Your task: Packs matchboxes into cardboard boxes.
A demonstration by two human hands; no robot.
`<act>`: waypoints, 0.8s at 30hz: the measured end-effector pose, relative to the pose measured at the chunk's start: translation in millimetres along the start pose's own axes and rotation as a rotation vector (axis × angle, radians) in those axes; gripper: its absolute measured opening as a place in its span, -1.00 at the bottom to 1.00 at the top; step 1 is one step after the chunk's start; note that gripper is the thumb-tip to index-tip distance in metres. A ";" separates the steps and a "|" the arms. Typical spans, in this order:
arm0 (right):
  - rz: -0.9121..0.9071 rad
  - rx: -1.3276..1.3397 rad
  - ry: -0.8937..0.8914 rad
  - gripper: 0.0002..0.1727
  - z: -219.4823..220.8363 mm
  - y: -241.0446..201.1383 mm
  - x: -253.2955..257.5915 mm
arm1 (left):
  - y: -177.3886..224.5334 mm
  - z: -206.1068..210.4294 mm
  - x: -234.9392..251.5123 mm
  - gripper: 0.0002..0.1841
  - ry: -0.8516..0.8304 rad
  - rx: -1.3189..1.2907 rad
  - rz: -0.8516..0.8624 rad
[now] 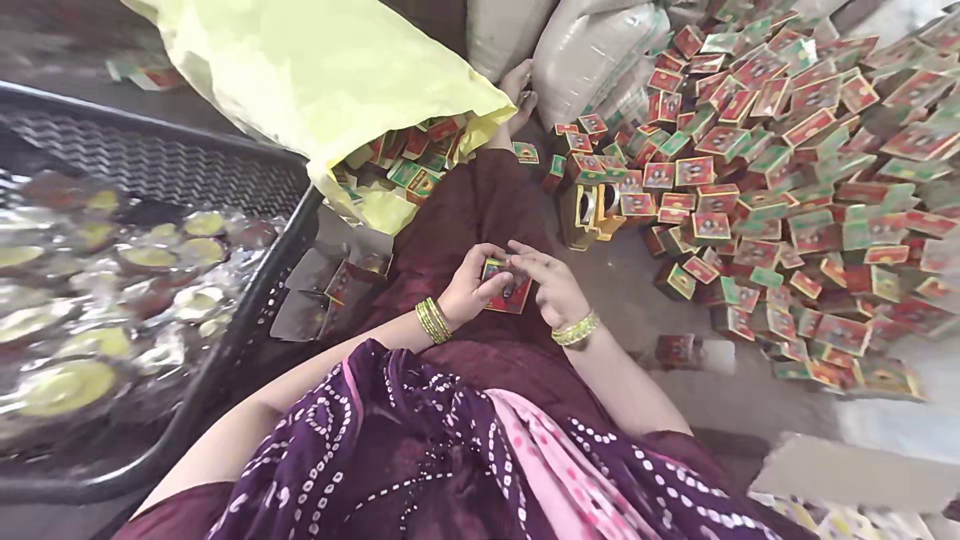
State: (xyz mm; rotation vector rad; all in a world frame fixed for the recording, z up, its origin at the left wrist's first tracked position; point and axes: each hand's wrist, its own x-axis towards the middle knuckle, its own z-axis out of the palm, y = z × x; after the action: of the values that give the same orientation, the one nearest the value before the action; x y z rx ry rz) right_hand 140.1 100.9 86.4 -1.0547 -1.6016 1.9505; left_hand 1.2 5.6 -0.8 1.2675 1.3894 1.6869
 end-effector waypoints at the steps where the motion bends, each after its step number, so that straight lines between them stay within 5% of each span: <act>1: -0.005 -0.004 0.022 -0.65 1.0 2.9 2.4 | 2.9 0.8 -0.6 -0.49 -0.001 -0.015 -0.025; 6: -0.005 -0.078 0.100 -0.79 1.9 7.3 10.6 | 9.3 2.0 -1.7 -0.40 -0.010 0.011 -0.026; 9: -0.010 -0.157 0.173 -0.30 1.1 6.0 16.5 | 6.0 1.4 -4.7 -0.27 -0.036 0.047 0.048; 11: -0.072 -0.253 0.179 -0.26 -4.3 3.5 20.4 | 4.7 0.2 -6.2 -0.22 -0.056 0.070 0.109; 13: -0.148 -0.422 -0.002 -0.43 -13.4 -1.0 17.8 | 3.7 -2.2 -5.3 -0.27 -0.058 0.004 0.134; 15: -0.138 -0.650 -0.243 -0.37 -22.2 -7.9 12.6 | 2.2 -2.0 -3.3 -0.38 -0.032 -0.124 0.075; 18: 0.061 -0.774 -0.298 -0.38 -37.3 -26.2 17.9 | 1.4 0.0 1.5 -0.39 0.034 -0.159 -0.073; 20: 0.108 -0.710 -0.130 -0.45 -64.3 -65.5 30.7 | -1.5 0.2 4.1 -0.33 0.058 -0.132 -0.119; 24: -0.507 -0.176 0.551 -0.45 -148.0 -194.6 52.0 | 0.2 1.4 4.4 -0.40 0.040 -0.098 -0.129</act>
State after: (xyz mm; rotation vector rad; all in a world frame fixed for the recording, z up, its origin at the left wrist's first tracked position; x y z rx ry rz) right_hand 190.0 284.8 248.1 -1.0080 -1.5385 1.0897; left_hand 1.0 9.9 0.7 1.0726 1.3640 1.6784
